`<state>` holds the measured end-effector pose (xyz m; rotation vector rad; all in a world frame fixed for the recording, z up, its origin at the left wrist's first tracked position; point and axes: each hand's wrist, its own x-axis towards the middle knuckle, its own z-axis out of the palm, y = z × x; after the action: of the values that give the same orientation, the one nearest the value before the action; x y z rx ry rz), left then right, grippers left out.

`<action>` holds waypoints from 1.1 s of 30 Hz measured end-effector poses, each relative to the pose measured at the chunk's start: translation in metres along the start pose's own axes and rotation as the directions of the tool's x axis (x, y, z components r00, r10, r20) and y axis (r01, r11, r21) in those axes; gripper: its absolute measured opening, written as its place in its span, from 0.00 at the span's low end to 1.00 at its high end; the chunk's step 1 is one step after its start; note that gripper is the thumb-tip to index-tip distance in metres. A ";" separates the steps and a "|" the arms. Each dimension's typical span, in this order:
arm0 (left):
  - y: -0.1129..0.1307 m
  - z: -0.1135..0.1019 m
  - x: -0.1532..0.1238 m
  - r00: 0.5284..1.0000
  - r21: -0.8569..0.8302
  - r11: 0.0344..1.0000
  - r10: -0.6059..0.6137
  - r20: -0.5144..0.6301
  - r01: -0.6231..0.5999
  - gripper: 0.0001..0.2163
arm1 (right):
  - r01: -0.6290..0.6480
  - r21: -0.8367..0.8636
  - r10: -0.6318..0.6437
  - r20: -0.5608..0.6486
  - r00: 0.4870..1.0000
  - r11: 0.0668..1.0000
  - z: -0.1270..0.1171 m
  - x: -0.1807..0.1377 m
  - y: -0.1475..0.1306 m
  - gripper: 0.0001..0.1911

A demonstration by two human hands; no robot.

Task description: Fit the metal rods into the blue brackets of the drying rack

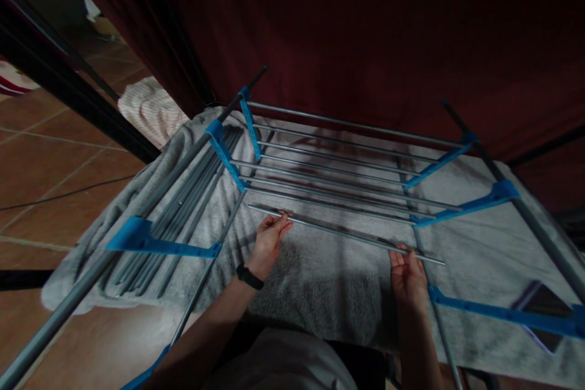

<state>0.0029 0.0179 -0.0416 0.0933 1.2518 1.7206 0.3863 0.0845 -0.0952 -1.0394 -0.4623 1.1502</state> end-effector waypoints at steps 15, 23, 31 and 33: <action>0.000 0.003 -0.003 0.999 0.051 0.997 0.052 0.002 -0.052 0.23 | -0.033 -0.022 0.032 -0.007 0.999 0.999 0.001 0.000 -0.002 0.14; -0.001 0.002 -0.004 0.999 0.042 0.998 0.054 0.006 -0.054 0.22 | -0.030 -0.005 0.030 -0.010 0.999 1.000 0.007 -0.004 -0.005 0.09; -0.001 0.001 -0.003 0.998 0.022 0.998 0.058 0.013 -0.058 0.23 | -0.041 -0.010 0.041 -0.009 0.999 0.999 0.005 -0.004 -0.003 0.12; -0.001 0.001 -0.003 0.998 0.007 0.998 0.058 0.012 -0.058 0.22 | -0.055 0.000 0.055 -0.003 0.998 0.998 0.005 -0.003 -0.003 0.12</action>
<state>0.0054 0.0168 -0.0406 0.1455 1.2577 1.7628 0.3833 0.0835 -0.0894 -1.0597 -0.4339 1.1973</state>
